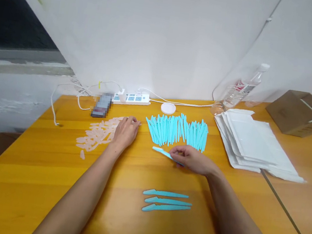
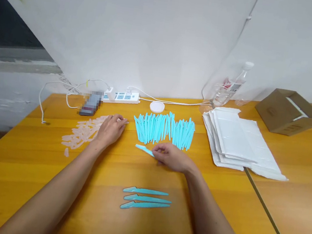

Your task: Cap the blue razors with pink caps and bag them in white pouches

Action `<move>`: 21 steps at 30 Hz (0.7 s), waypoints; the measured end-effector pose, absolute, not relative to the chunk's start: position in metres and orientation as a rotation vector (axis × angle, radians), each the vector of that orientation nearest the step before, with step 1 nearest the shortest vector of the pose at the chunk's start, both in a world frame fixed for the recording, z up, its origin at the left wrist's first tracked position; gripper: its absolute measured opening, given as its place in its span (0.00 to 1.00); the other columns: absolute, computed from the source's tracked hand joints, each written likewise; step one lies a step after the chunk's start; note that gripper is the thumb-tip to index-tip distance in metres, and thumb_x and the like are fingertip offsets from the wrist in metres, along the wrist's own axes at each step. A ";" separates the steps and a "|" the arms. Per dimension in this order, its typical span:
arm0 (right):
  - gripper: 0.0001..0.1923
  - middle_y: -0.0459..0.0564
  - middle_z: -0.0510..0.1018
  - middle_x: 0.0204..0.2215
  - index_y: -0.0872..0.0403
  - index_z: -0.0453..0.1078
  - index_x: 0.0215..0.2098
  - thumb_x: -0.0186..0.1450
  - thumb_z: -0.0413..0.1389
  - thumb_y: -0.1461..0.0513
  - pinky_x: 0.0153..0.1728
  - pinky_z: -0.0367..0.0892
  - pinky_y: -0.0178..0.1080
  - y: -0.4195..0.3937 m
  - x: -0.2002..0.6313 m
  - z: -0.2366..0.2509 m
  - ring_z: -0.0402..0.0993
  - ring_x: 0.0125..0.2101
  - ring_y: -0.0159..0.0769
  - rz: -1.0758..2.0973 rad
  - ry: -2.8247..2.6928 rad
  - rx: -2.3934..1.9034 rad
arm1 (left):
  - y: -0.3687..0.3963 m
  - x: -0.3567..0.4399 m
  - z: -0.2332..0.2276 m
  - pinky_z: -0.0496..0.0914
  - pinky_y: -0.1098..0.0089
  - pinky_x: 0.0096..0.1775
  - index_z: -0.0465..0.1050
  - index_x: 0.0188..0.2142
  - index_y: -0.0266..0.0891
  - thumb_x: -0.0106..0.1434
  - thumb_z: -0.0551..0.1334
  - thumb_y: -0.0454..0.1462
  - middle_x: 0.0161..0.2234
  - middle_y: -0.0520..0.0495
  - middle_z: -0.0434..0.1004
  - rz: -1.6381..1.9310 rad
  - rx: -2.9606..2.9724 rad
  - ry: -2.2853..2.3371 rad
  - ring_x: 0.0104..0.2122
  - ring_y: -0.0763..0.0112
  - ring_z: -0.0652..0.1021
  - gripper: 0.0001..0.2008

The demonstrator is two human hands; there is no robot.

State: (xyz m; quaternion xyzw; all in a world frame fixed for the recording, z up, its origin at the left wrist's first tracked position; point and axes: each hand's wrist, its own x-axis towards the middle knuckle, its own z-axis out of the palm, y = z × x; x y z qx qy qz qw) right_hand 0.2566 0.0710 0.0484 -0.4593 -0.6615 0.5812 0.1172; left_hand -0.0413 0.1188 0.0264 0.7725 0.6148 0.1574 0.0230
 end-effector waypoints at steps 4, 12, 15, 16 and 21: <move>0.16 0.42 0.68 0.22 0.56 0.72 0.35 0.67 0.53 0.51 0.23 0.55 0.31 0.058 0.247 0.034 0.58 0.22 0.27 1.671 -2.031 -1.234 | 0.122 -0.036 0.030 0.66 0.57 0.53 0.81 0.38 0.38 0.69 0.54 0.34 0.46 0.35 0.78 0.364 2.378 1.824 0.51 0.52 0.74 0.14; 0.17 0.43 0.68 0.24 0.57 0.74 0.35 0.67 0.52 0.52 0.25 0.55 0.32 0.058 0.247 0.018 0.57 0.24 0.28 1.519 -2.065 -1.183 | 0.082 -0.046 0.039 0.73 0.66 0.40 0.79 0.44 0.38 0.68 0.57 0.45 0.37 0.43 0.83 0.444 2.041 1.579 0.34 0.64 0.81 0.16; 0.18 0.41 0.65 0.22 0.57 0.74 0.36 0.67 0.52 0.51 0.24 0.54 0.32 0.057 0.247 0.019 0.55 0.23 0.27 1.552 -2.036 -1.194 | 0.051 -0.046 0.030 0.74 0.66 0.37 0.78 0.41 0.35 0.60 0.66 0.52 0.32 0.43 0.83 0.724 1.385 1.450 0.30 0.66 0.81 0.22; 0.19 0.40 0.64 0.22 0.57 0.73 0.36 0.67 0.53 0.50 0.24 0.53 0.31 0.058 0.247 0.020 0.54 0.22 0.27 1.562 -2.023 -1.200 | 0.042 -0.045 0.026 0.75 0.66 0.37 0.78 0.40 0.34 0.56 0.70 0.52 0.32 0.43 0.83 0.795 1.202 1.419 0.30 0.67 0.81 0.23; 0.21 0.39 0.60 0.21 0.57 0.72 0.36 0.68 0.52 0.47 0.23 0.50 0.31 0.060 0.248 0.018 0.51 0.22 0.26 1.602 -1.963 -1.211 | 0.020 -0.037 0.014 0.75 0.69 0.39 0.79 0.38 0.33 0.49 0.76 0.50 0.31 0.45 0.83 0.879 0.913 1.361 0.30 0.71 0.80 0.25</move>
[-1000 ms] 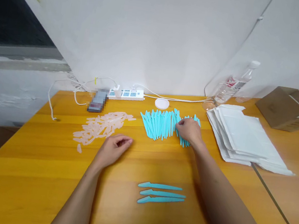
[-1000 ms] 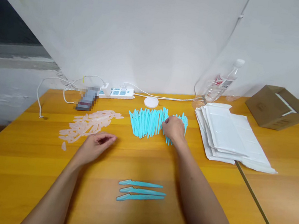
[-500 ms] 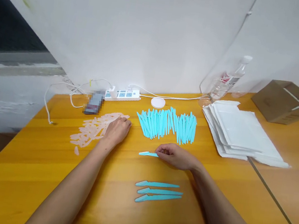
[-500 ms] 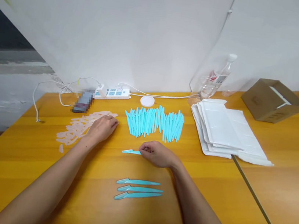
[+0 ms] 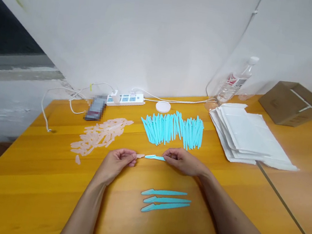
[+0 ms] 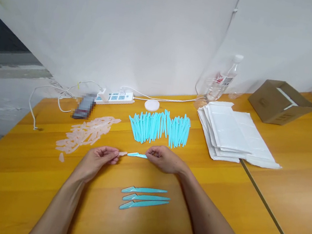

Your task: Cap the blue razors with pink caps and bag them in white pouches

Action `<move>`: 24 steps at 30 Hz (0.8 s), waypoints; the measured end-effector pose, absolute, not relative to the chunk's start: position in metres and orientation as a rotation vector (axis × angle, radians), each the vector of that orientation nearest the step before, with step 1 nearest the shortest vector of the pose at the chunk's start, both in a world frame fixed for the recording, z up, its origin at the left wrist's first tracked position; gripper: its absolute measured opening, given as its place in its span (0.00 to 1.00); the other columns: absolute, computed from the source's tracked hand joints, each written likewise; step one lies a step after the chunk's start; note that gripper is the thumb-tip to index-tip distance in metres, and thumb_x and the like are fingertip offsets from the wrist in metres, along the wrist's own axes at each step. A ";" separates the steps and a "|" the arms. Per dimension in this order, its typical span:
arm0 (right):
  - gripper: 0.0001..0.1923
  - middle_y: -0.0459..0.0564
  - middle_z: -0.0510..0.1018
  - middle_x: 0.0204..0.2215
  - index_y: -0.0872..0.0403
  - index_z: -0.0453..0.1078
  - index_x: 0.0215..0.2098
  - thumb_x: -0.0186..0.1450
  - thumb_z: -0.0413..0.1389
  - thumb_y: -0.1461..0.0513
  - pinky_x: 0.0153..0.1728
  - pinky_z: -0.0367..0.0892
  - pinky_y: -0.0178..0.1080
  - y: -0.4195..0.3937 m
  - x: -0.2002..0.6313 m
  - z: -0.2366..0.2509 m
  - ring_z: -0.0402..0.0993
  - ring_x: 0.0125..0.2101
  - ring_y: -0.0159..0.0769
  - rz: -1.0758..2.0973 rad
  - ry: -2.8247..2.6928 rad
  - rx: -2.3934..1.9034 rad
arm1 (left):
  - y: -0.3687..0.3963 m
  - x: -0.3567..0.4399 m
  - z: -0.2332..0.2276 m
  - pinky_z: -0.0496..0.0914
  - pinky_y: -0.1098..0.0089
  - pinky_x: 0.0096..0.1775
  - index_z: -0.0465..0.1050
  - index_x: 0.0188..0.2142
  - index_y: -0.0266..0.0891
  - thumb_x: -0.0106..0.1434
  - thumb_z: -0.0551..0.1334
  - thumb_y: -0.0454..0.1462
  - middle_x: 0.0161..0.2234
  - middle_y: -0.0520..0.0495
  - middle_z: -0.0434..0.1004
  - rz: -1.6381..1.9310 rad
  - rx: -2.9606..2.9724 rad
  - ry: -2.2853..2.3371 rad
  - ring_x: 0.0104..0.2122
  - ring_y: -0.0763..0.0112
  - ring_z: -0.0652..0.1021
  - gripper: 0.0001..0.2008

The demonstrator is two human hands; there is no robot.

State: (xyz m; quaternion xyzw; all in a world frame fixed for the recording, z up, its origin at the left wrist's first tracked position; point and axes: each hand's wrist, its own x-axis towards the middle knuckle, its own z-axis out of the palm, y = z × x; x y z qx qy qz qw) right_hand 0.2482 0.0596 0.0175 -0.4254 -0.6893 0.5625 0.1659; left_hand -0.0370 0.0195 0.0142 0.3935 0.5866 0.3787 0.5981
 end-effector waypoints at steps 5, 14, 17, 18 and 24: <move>0.22 0.39 0.60 0.22 0.57 0.72 0.36 0.68 0.52 0.46 0.23 0.50 0.31 0.060 0.249 0.017 0.51 0.23 0.27 1.633 -1.947 -1.217 | 0.022 -0.034 0.015 0.75 0.68 0.38 0.79 0.36 0.33 0.49 0.77 0.50 0.30 0.45 0.83 0.849 0.937 1.352 0.29 0.71 0.80 0.24; 0.22 0.40 0.62 0.22 0.57 0.73 0.36 0.67 0.52 0.46 0.24 0.52 0.32 0.061 0.248 0.020 0.53 0.23 0.27 1.621 -1.969 -1.227 | 0.019 -0.025 0.015 0.74 0.68 0.38 0.79 0.37 0.34 0.50 0.75 0.51 0.30 0.45 0.83 0.835 1.001 1.353 0.30 0.70 0.80 0.24; 0.19 0.41 0.65 0.22 0.57 0.74 0.37 0.68 0.52 0.50 0.24 0.52 0.32 0.059 0.249 0.022 0.55 0.23 0.28 1.586 -2.025 -1.217 | 0.015 -0.011 0.013 0.72 0.70 0.35 0.79 0.36 0.34 0.55 0.72 0.52 0.30 0.45 0.82 0.763 1.126 1.321 0.29 0.70 0.78 0.22; 0.18 0.41 0.66 0.22 0.57 0.75 0.36 0.67 0.53 0.51 0.24 0.52 0.32 0.057 0.250 0.024 0.55 0.23 0.28 1.569 -2.071 -1.201 | 0.013 -0.009 0.014 0.71 0.71 0.34 0.79 0.36 0.35 0.57 0.71 0.51 0.30 0.45 0.82 0.719 1.199 1.307 0.29 0.70 0.78 0.21; 0.09 0.46 0.75 0.22 0.55 0.77 0.24 0.60 0.58 0.62 0.26 0.54 0.34 0.040 0.246 0.045 0.60 0.23 0.29 1.427 -2.396 -1.080 | 0.000 -0.010 0.032 0.64 0.73 0.29 0.82 0.30 0.39 0.64 0.64 0.44 0.26 0.50 0.78 0.400 1.768 1.192 0.27 0.71 0.74 0.12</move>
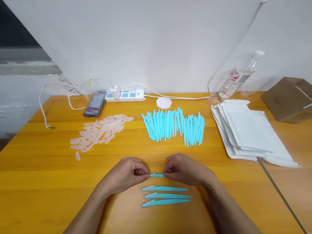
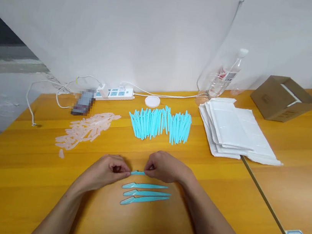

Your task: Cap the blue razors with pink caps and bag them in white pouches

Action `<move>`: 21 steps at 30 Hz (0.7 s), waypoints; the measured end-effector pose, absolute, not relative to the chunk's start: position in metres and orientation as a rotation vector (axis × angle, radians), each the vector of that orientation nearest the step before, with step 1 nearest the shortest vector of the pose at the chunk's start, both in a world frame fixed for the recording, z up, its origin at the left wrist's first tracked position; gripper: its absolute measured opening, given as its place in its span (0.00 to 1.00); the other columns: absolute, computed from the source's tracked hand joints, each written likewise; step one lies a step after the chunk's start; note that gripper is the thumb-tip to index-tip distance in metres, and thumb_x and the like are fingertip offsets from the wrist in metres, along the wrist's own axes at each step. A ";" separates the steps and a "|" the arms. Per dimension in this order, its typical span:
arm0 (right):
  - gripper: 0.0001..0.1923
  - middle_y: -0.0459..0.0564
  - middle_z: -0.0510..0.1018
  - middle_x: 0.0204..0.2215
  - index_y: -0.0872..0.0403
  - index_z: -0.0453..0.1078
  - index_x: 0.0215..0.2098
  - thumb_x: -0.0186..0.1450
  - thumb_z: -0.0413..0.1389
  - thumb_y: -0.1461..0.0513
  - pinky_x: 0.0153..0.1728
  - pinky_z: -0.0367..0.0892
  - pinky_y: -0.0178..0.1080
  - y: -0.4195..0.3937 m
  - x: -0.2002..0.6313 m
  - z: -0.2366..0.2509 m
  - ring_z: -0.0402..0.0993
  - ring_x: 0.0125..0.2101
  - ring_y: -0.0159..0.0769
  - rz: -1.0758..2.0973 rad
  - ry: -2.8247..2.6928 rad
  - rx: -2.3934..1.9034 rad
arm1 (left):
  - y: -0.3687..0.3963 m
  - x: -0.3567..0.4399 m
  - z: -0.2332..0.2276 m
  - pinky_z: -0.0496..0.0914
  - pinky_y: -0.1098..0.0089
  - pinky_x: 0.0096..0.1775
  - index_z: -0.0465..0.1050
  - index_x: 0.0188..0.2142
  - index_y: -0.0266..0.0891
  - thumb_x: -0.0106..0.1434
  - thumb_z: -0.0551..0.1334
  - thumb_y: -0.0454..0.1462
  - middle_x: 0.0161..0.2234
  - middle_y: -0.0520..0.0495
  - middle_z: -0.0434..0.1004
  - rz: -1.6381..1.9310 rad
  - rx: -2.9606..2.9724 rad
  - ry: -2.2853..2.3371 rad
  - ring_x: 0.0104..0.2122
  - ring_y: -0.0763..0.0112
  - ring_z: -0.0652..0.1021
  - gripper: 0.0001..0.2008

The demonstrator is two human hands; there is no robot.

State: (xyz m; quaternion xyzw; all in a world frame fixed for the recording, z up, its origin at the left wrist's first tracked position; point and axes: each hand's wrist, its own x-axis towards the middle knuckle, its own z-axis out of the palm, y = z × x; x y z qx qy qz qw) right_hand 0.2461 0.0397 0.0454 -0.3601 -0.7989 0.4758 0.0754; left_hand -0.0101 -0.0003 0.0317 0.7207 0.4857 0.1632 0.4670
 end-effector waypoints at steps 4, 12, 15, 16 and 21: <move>0.09 0.44 0.73 0.19 0.54 0.78 0.24 0.60 0.58 0.62 0.24 0.50 0.34 0.033 0.244 0.054 0.57 0.20 0.27 1.459 -2.483 -1.087 | -0.002 -0.016 0.042 0.63 0.73 0.30 0.80 0.28 0.41 0.64 0.64 0.42 0.27 0.50 0.77 0.312 1.878 1.152 0.28 0.72 0.73 0.11; 0.15 0.47 0.79 0.25 0.54 0.77 0.30 0.67 0.53 0.56 0.28 0.56 0.35 0.056 0.260 0.043 0.67 0.25 0.32 0.879 -2.186 -1.531 | 0.000 -0.017 0.037 0.65 0.72 0.33 0.82 0.44 0.43 0.69 0.60 0.43 0.33 0.49 0.78 0.476 1.900 1.224 0.30 0.70 0.73 0.13; 0.15 0.50 0.81 0.28 0.54 0.79 0.33 0.67 0.54 0.54 0.31 0.59 0.36 0.073 0.267 0.038 0.72 0.27 0.35 0.597 -1.972 -1.816 | -0.002 -0.004 0.038 0.68 0.67 0.46 0.81 0.51 0.46 0.68 0.63 0.41 0.43 0.45 0.79 0.464 2.079 1.123 0.42 0.64 0.77 0.14; 0.15 0.50 0.82 0.29 0.54 0.80 0.35 0.67 0.54 0.54 0.33 0.60 0.37 0.079 0.268 0.037 0.73 0.28 0.37 0.536 -1.932 -1.894 | -0.003 0.000 0.038 0.67 0.66 0.48 0.81 0.50 0.47 0.67 0.63 0.40 0.44 0.44 0.79 0.437 2.135 1.085 0.44 0.63 0.77 0.13; 0.19 0.57 0.84 0.38 0.56 0.80 0.45 0.68 0.54 0.53 0.41 0.65 0.40 0.115 0.264 0.032 0.78 0.41 0.46 0.333 -1.930 -2.119 | -0.007 0.011 0.039 0.68 0.67 0.46 0.84 0.40 0.46 0.67 0.64 0.38 0.40 0.45 0.79 0.321 2.217 0.963 0.43 0.64 0.78 0.08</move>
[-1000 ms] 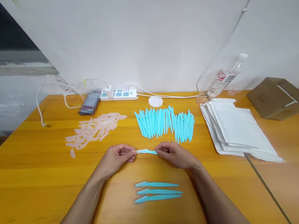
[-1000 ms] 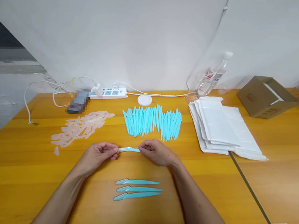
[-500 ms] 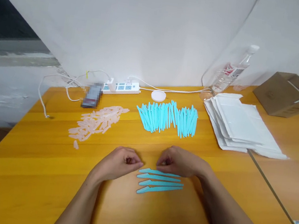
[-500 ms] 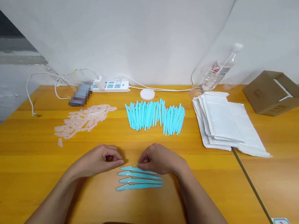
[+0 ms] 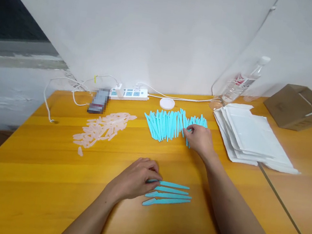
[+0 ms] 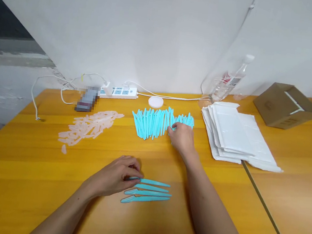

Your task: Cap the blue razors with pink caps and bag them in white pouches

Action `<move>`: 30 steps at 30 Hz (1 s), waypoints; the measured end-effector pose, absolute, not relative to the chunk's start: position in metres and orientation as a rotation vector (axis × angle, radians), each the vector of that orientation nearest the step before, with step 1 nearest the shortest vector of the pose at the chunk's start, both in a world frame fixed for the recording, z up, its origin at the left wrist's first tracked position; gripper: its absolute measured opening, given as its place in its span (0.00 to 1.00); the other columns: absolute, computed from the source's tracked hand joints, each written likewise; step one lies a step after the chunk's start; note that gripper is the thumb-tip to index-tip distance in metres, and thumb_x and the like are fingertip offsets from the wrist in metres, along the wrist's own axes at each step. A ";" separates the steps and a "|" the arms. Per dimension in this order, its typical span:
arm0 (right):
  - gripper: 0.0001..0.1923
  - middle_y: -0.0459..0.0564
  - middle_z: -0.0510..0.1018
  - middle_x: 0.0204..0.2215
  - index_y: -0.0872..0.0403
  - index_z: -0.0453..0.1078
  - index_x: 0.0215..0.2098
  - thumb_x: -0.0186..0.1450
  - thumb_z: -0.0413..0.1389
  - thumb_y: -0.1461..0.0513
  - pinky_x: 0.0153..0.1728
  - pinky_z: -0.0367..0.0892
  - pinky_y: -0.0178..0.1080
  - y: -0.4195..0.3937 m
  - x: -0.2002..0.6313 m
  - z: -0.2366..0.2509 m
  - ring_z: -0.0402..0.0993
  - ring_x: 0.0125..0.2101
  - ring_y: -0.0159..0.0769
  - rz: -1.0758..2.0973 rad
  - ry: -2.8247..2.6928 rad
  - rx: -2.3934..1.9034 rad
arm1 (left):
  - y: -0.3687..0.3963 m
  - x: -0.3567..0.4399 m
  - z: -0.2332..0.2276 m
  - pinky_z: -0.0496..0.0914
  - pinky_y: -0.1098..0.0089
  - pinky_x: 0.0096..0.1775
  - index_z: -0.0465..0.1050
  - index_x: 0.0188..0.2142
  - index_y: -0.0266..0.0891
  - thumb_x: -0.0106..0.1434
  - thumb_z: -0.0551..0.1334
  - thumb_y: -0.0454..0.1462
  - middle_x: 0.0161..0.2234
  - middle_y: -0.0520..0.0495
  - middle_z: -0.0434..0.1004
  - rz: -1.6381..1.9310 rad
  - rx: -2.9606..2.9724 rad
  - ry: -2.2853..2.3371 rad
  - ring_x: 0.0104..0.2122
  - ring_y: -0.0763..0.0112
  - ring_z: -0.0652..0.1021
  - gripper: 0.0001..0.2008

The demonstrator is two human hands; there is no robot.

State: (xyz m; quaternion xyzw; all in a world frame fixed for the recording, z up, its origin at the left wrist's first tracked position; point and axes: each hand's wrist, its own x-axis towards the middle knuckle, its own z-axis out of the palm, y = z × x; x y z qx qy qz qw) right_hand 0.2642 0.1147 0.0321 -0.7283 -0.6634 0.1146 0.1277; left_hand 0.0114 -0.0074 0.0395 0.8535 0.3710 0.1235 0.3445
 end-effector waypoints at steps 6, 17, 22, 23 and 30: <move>0.16 0.63 0.84 0.40 0.59 0.81 0.42 0.65 0.56 0.56 0.42 0.67 0.41 0.148 0.251 0.022 0.79 0.44 0.51 0.296 -1.968 -2.233 | 0.001 -0.008 0.041 0.71 0.68 0.47 0.81 0.50 0.47 0.69 0.61 0.41 0.44 0.46 0.81 0.522 2.076 1.064 0.44 0.66 0.79 0.13; 0.18 0.61 0.84 0.39 0.55 0.82 0.42 0.68 0.52 0.56 0.43 0.67 0.43 0.129 0.263 0.041 0.79 0.44 0.51 0.317 -1.878 -2.144 | 0.100 -0.080 0.030 0.71 0.65 0.45 0.80 0.51 0.41 0.70 0.58 0.40 0.46 0.42 0.79 0.575 2.257 1.961 0.41 0.62 0.79 0.16; 0.16 0.53 0.81 0.30 0.55 0.75 0.36 0.67 0.53 0.52 0.33 0.68 0.38 0.092 0.259 0.047 0.76 0.30 0.38 1.055 -1.661 -1.645 | 0.138 -0.059 0.024 0.67 0.54 0.52 0.83 0.44 0.40 0.70 0.56 0.40 0.48 0.36 0.77 0.452 2.365 1.959 0.49 0.49 0.75 0.16; 0.16 0.51 0.79 0.28 0.55 0.73 0.36 0.67 0.54 0.50 0.31 0.67 0.36 0.084 0.257 0.046 0.74 0.27 0.35 1.267 -1.625 -1.509 | 0.139 -0.056 0.024 0.66 0.53 0.52 0.83 0.42 0.39 0.70 0.56 0.40 0.47 0.35 0.77 0.428 2.377 1.942 0.49 0.49 0.74 0.16; 0.21 0.38 0.63 0.21 0.54 0.67 0.34 0.67 0.55 0.45 0.20 0.50 0.31 0.057 0.246 0.028 0.54 0.19 0.25 1.743 -1.729 -1.208 | 0.111 -0.054 0.030 0.71 0.65 0.42 0.82 0.43 0.40 0.66 0.59 0.38 0.37 0.42 0.83 0.310 2.307 1.760 0.37 0.59 0.80 0.13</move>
